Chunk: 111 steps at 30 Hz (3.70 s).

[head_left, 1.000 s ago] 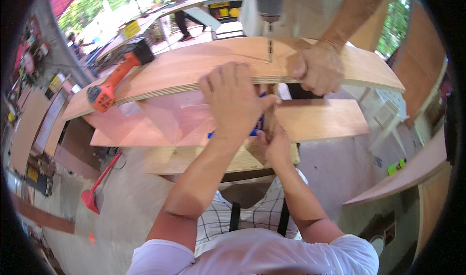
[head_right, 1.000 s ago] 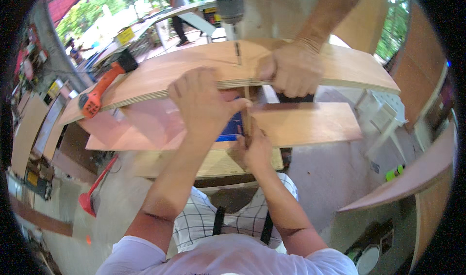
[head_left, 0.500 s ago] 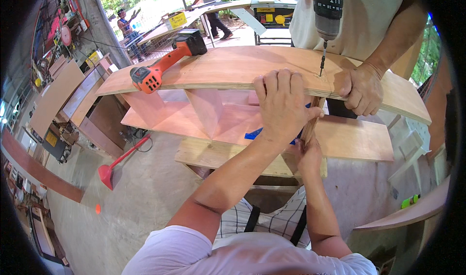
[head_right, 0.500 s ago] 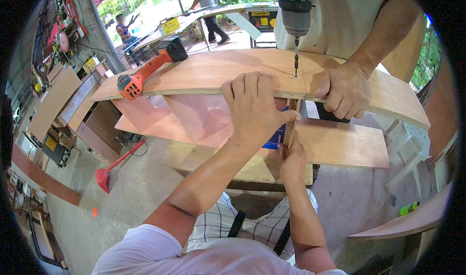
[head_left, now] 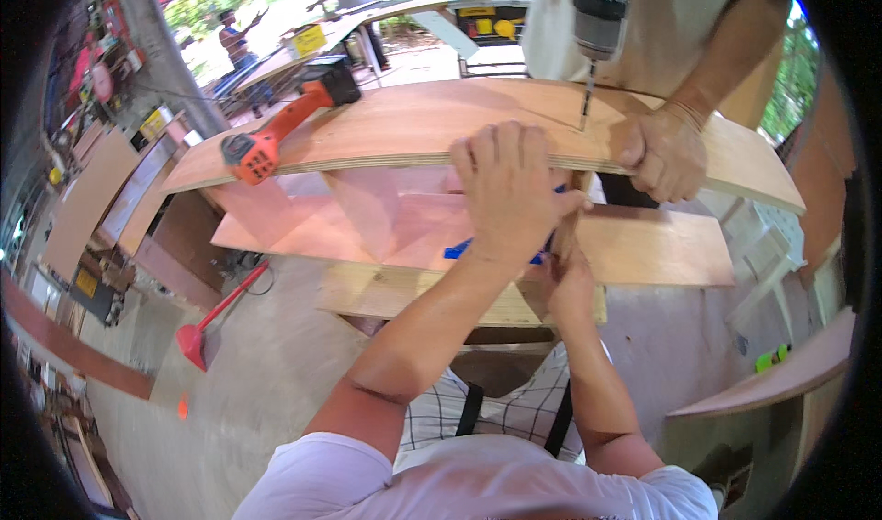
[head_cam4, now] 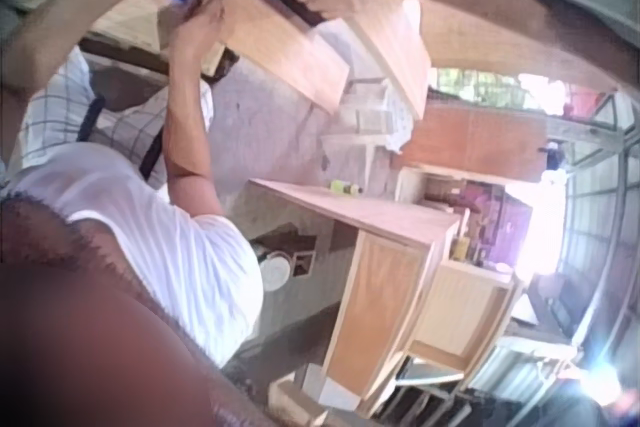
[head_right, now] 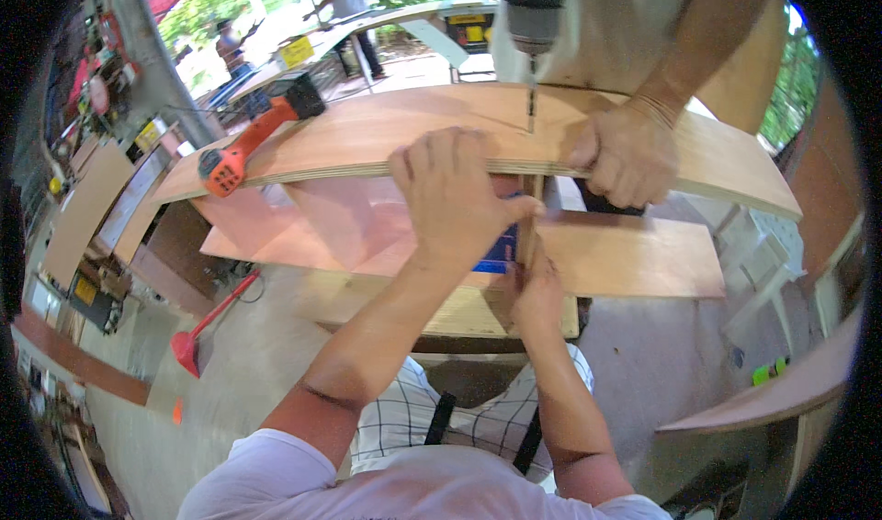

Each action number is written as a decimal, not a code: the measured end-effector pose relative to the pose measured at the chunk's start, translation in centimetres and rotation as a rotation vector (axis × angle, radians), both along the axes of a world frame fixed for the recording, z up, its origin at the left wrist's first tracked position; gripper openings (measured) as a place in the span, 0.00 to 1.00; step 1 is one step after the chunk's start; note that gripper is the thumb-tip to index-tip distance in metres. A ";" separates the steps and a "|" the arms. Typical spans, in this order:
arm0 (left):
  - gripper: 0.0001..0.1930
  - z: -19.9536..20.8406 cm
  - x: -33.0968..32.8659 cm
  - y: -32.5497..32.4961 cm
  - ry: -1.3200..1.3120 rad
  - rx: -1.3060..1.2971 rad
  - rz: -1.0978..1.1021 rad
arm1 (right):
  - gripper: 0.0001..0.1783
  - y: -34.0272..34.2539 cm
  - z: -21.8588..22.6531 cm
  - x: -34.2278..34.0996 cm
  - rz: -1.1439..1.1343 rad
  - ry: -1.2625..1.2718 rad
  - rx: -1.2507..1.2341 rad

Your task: The person uses a cordless drill to drive screws into a curved wooden panel while another person holds the panel steady. They then position a wooden support piece and use a speed square to align it before drilling additional screws to secure the assembly.

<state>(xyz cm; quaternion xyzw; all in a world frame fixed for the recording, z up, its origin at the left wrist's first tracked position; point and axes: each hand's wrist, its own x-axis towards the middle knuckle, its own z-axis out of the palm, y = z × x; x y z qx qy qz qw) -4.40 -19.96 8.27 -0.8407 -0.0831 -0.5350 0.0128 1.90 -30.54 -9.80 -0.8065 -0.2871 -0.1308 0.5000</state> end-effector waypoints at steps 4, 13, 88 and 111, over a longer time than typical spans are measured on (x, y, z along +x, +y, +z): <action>0.44 -0.4 0.3 0.0 0.037 -0.002 0.018 | 0.35 -0.1 -0.1 0.1 -0.028 -0.032 -0.039; 0.44 -0.6 0.4 0.4 -0.045 0.087 0.030 | 0.37 0.0 -0.4 0.2 -0.017 -0.089 -0.012; 0.44 -0.7 0.3 0.5 -0.046 0.117 0.038 | 0.38 0.0 0.2 0.2 -0.007 -0.070 -0.039; 0.44 -0.4 0.1 0.3 -0.044 0.105 0.008 | 0.36 0.0 0.0 0.2 -0.019 -0.091 -0.035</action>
